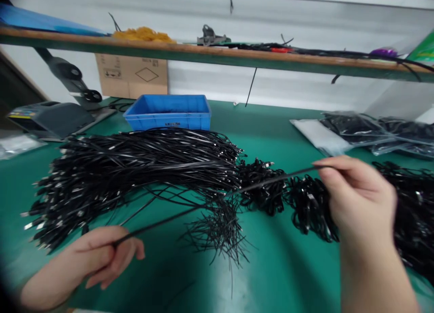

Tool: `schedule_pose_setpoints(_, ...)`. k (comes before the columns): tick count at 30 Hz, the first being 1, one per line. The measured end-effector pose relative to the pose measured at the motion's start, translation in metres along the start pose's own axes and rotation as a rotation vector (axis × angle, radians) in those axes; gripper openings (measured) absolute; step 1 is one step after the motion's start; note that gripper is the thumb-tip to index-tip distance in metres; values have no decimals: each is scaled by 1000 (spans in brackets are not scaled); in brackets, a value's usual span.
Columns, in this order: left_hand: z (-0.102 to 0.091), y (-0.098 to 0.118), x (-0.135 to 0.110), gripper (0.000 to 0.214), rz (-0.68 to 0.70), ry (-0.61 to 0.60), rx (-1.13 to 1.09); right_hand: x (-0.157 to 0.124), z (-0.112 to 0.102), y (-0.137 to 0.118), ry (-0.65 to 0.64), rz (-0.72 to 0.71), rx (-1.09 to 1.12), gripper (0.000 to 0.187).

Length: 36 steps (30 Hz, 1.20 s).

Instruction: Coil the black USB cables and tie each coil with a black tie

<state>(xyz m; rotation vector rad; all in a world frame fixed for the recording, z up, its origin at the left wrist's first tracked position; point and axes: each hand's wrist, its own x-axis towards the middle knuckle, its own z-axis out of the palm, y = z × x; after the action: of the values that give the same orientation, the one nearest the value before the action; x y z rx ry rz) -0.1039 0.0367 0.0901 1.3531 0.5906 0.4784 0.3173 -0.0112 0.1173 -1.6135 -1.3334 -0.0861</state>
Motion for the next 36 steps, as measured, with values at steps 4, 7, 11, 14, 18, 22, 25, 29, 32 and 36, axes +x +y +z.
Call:
schedule_pose_setpoints(4, 22, -7, 7, 27, 175, 325, -142, -37, 66, -38, -362, -52, -151, 18)
schedule_pose_setpoints(7, 38, -9, 23, 19, 99, 445, 209, -71, 94, -71, -951, -119, -46, 23)
schedule_pose_setpoints(11, 45, -13, 33, 22, -38, 260, 555, -84, 101, -100, -1141, 111, 328, 23)
schedule_pose_setpoints(14, 44, -11, 29, 21, -197, 48, 499, -76, 105, -98, -1079, 300, 467, 24)
schedule_pose_setpoints(18, 40, -13, 24, 18, -326, -113, 121, -75, 114, -87, -1293, 377, 604, 21)
schedule_pose_setpoints(22, 30, -27, 29, 27, -237, 120, -37, -86, 119, -85, -1409, 651, 899, 24)
schedule_pose_setpoints(25, 30, -38, 34, 31, -234, 318, -138, -90, 122, -84, -1302, 735, 1154, 24)
schedule_pose_setpoints(29, 46, -50, 37, 31, -322, 274, -466, -92, 133, -87, -1033, 826, 1354, 30)
schedule_pose_setpoints(32, 63, -60, 38, 34, -347, 145, -630, -94, 146, -96, -882, 903, 1376, 27)
schedule_pose_setpoints(36, 75, -69, 38, 43, -336, 80, -747, -98, 161, -105, -751, 828, 1244, 29)
